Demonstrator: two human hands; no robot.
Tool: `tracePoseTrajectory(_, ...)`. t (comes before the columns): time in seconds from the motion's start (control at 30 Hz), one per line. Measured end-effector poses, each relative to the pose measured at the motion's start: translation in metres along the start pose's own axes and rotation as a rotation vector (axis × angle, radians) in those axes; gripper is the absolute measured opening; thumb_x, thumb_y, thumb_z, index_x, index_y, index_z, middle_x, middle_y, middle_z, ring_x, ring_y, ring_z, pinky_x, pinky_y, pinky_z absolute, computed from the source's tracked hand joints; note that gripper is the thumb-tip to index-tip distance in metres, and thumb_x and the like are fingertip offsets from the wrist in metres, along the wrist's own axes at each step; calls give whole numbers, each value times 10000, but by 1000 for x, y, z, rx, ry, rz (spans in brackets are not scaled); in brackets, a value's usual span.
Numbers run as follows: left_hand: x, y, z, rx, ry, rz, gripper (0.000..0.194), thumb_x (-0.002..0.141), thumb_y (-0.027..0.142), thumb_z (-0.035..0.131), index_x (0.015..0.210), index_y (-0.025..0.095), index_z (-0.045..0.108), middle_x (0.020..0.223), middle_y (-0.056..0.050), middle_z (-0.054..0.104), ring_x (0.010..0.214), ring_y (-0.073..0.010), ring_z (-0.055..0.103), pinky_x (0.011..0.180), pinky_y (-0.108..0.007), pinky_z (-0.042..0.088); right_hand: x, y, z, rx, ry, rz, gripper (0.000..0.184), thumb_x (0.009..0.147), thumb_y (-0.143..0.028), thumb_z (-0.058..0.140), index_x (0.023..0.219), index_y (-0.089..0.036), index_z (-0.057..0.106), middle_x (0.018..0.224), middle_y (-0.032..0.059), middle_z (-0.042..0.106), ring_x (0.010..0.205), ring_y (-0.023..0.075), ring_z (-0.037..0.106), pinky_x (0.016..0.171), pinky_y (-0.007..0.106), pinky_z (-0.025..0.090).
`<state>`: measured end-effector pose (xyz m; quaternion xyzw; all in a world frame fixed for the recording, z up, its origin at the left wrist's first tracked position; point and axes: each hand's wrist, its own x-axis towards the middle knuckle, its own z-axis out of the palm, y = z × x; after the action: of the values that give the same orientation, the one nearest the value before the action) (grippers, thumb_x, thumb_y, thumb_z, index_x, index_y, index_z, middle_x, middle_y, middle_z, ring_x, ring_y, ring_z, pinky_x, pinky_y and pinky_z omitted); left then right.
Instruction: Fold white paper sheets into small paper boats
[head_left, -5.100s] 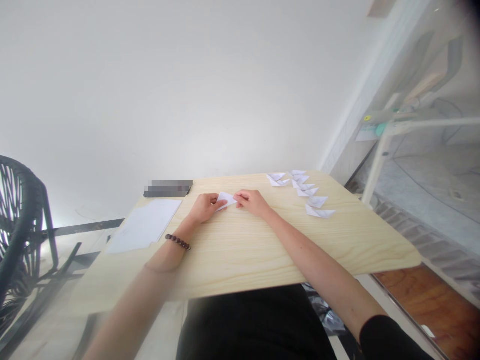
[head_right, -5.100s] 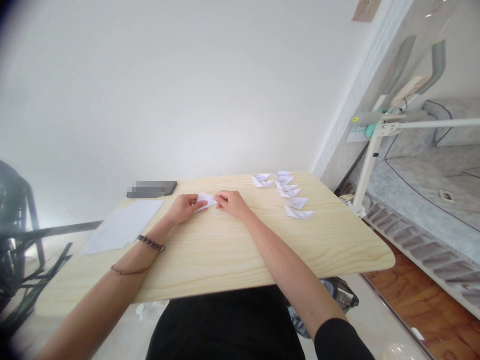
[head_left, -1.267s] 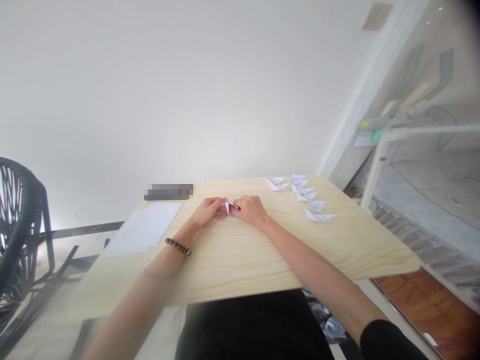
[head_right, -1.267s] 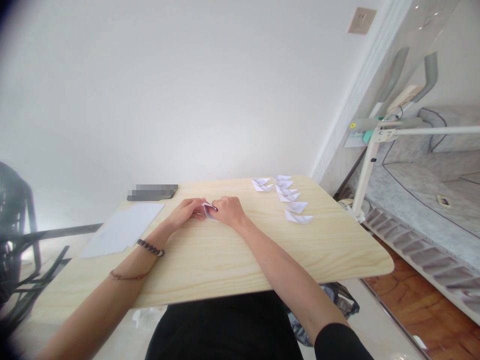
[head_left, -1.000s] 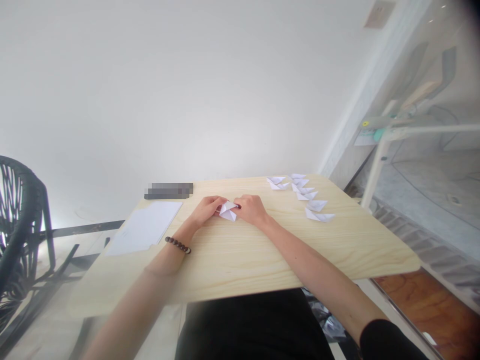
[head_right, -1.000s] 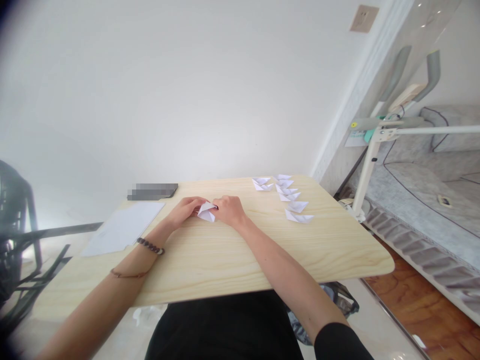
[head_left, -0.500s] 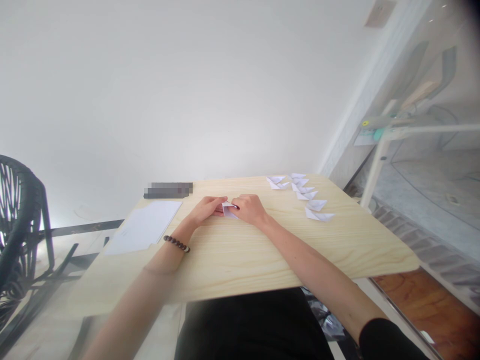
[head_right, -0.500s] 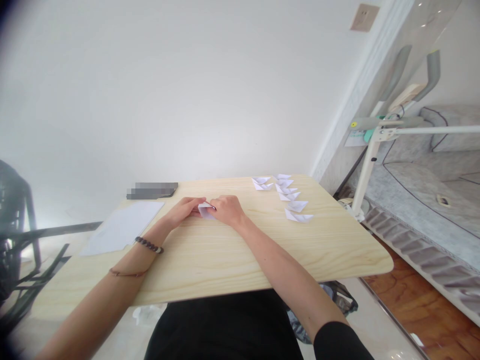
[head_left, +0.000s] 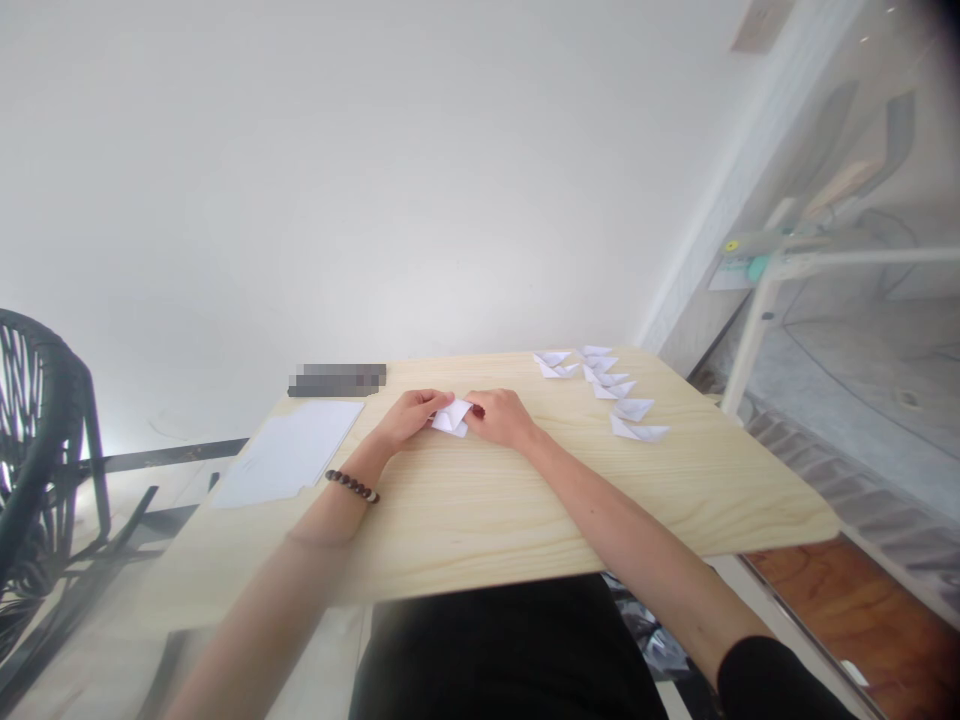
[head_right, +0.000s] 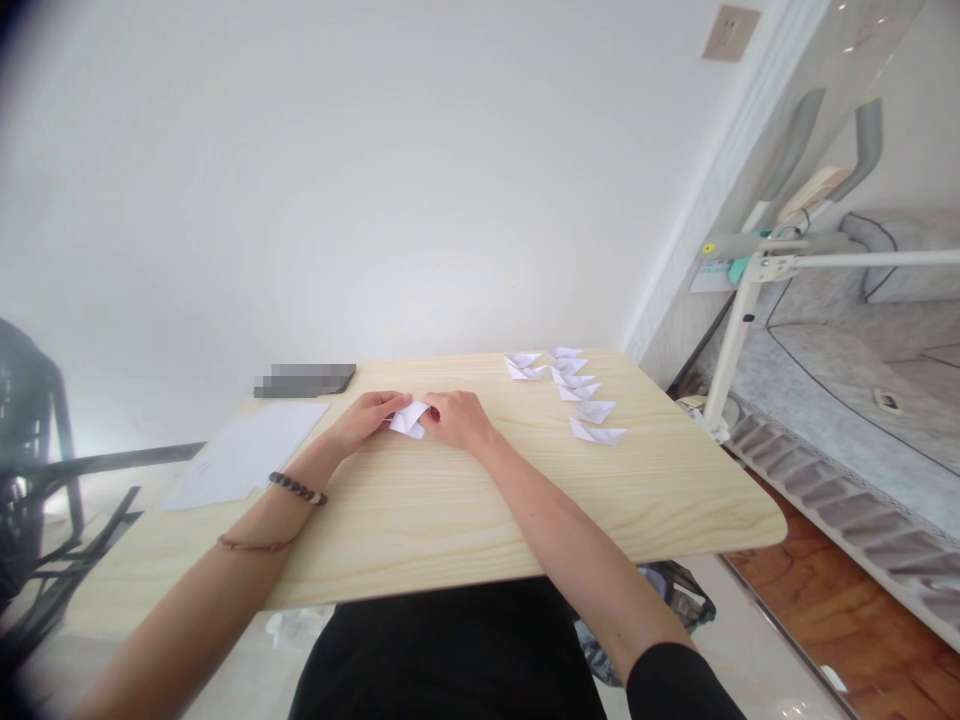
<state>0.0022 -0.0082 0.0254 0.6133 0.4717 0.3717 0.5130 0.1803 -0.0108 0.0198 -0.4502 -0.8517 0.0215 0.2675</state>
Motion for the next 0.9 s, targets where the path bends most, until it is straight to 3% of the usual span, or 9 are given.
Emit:
tracePoseTrajectory(0.17, -1, 1, -1, -42, 0, 7, 414, 637, 501, 597, 772, 111, 624, 697, -38, 583, 634, -122, 500, 574, -233, 367, -2, 3, -7, 221, -30, 20, 284, 828, -245, 322, 696, -171, 562, 646, -2, 586, 594, 97, 479, 572, 206, 278)
tracePoseTrajectory(0.27, 0, -1, -1, -52, -27, 30, 411, 638, 490, 605, 786, 108, 637, 734, -53, 605, 659, -133, 521, 610, -250, 392, -2, 5, -7, 297, -13, 38, 361, 856, -303, 284, 631, -165, 529, 590, -9, 547, 566, 88, 456, 571, 202, 285)
tracePoseTrajectory(0.43, 0, -4, 0, -44, -25, 23, 411, 625, 493, 618, 771, 110, 655, 733, -59, 627, 660, -147, 544, 615, -261, 412, -1, 7, 0, 320, 24, 43, 398, 831, -401, 332, 562, -152, 485, 516, -22, 463, 506, 73, 382, 521, 199, 260)
tracePoseTrajectory(0.73, -2, -4, -1, 13, 25, 39, 400, 614, 491, 618, 737, 114, 674, 660, -49, 621, 618, -155, 534, 559, -261, 401, 0, 10, 6, 376, 26, 19, 410, 811, -423, 347, 516, -146, 411, 493, -40, 356, 496, 58, 308, 499, 199, 234)
tracePoseTrajectory(0.9, -2, -2, 0, -18, -5, 43, 375, 633, 472, 614, 715, 110, 667, 656, -43, 616, 578, -127, 511, 545, -248, 387, 1, 10, 7, 400, 20, 9, 399, 810, -416, 351, 517, -148, 390, 503, -41, 339, 502, 56, 297, 500, 196, 237)
